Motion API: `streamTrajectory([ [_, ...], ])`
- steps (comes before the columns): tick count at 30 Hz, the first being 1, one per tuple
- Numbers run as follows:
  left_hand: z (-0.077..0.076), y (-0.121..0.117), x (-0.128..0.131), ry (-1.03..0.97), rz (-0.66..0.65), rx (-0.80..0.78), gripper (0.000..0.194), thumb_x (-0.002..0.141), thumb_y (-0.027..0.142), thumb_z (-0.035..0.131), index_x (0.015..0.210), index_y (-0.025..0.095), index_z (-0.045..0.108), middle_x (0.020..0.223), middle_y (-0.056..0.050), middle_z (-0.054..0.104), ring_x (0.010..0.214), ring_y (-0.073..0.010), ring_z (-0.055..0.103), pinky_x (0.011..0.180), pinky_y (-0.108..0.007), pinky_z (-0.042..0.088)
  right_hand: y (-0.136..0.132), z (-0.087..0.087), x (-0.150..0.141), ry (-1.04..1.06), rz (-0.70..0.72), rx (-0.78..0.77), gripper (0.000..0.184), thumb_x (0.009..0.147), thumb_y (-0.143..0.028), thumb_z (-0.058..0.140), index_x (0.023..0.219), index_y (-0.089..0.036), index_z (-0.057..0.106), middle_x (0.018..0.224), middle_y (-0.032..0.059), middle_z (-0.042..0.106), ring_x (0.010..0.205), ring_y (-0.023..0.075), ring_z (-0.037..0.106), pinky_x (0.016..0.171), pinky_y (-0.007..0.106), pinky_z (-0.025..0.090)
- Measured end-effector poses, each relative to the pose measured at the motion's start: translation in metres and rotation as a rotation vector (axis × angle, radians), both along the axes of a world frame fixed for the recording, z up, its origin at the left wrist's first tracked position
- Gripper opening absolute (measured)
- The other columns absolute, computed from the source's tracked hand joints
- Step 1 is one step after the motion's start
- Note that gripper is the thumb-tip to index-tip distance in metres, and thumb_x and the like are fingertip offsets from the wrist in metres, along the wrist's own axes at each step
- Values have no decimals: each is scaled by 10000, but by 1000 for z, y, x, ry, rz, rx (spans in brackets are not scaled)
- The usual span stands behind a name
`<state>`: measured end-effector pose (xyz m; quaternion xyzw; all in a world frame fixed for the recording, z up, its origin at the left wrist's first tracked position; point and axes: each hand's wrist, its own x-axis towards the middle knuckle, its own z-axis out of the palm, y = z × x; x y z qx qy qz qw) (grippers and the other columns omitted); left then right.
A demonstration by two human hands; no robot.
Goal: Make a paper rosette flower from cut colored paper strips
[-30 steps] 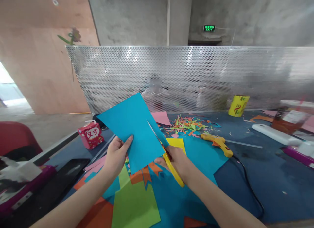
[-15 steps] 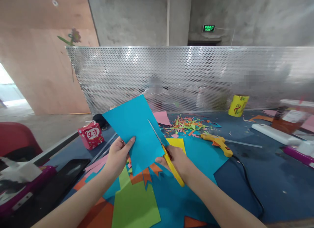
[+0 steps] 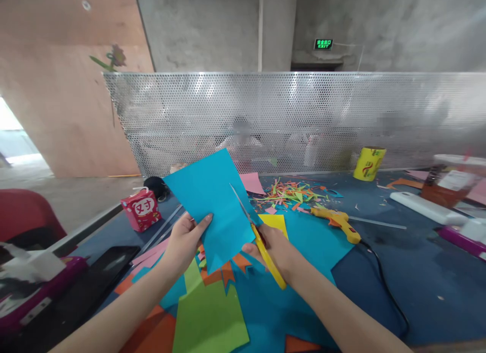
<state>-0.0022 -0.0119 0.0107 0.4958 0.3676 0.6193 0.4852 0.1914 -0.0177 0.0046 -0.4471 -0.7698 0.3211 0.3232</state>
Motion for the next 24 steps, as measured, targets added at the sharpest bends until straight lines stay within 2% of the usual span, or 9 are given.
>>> streamTrajectory([
  [4,0,-1,0,24,-4,-7,314,695,358,614,943,191,520,1052,-77,625,905,-237,601,711,-347,498,2,-4,1,17,5,-40,472,664,-636,463,729,-169,436,514,-54,392,363,89,459,345,201,322],
  [11,0,0,0,23,-25,-5,312,705,349,608,955,187,516,1039,-76,629,903,-232,602,709,-337,500,0,-2,0,13,-21,66,406,695,-586,467,614,-201,369,418,-69,320,346,64,339,333,195,252],
  [17,0,0,-1,45,-12,-15,319,705,353,607,958,182,512,1053,-86,626,889,-244,607,673,-342,507,0,3,-2,-12,-37,90,483,663,-674,429,614,-196,381,420,-54,325,357,74,335,336,208,221],
  [24,-1,-1,1,-16,-69,-43,368,692,329,626,1007,174,514,1069,-93,625,914,-246,605,720,-357,506,2,0,1,-5,27,106,592,647,-747,338,699,-167,445,539,-32,362,399,77,372,354,217,287],
])
